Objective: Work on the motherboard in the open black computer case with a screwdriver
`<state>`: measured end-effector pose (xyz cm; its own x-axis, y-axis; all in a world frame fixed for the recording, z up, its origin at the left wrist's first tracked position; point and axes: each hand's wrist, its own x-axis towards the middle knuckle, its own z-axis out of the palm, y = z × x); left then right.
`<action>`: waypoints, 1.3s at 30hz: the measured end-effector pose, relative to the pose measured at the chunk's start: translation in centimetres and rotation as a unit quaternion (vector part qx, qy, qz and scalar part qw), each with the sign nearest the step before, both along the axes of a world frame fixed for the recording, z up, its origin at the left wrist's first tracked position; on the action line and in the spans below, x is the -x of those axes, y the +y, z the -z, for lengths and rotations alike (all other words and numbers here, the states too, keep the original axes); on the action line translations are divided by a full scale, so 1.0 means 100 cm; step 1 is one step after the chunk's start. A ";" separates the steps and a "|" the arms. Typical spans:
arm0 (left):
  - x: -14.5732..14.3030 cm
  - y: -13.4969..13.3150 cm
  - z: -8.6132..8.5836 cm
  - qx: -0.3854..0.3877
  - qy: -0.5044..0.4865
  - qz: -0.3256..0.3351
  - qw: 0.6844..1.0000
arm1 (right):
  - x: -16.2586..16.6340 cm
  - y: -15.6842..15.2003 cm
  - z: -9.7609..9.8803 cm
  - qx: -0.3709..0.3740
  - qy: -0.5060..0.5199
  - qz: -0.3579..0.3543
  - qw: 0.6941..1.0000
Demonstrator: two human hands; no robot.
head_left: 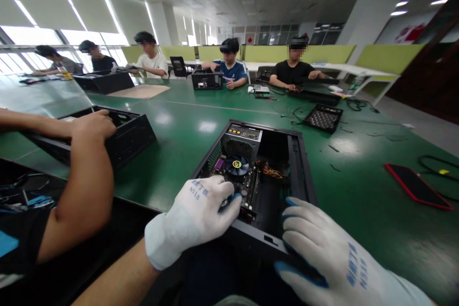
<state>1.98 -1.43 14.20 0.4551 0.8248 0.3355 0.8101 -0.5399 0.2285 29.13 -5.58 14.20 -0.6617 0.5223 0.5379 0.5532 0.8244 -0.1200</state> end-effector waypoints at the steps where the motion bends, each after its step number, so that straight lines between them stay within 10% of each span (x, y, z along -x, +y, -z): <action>1: 0.000 -0.001 0.001 0.001 -0.001 0.000 1.000 | 0.000 -0.001 0.001 -0.003 -0.002 0.001 1.000; 22: 0.032 0.012 0.005 -0.018 -0.086 0.005 0.996 | 0.013 -0.014 0.018 0.004 0.016 0.015 1.000; 29: 0.035 0.016 0.002 -0.018 -0.088 -0.012 0.996 | 0.000 0.041 -0.014 0.047 -0.061 -0.043 0.996; 39: 0.047 0.033 0.003 -0.052 -0.116 -0.014 0.992 | 0.019 0.057 -0.002 0.089 -0.037 -0.024 0.995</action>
<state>-2.68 1.85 13.94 0.3328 0.7919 0.5120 0.7570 -0.5481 0.3557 27.23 0.14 14.35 -0.7228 0.5716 0.3883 0.5263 0.8195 -0.2267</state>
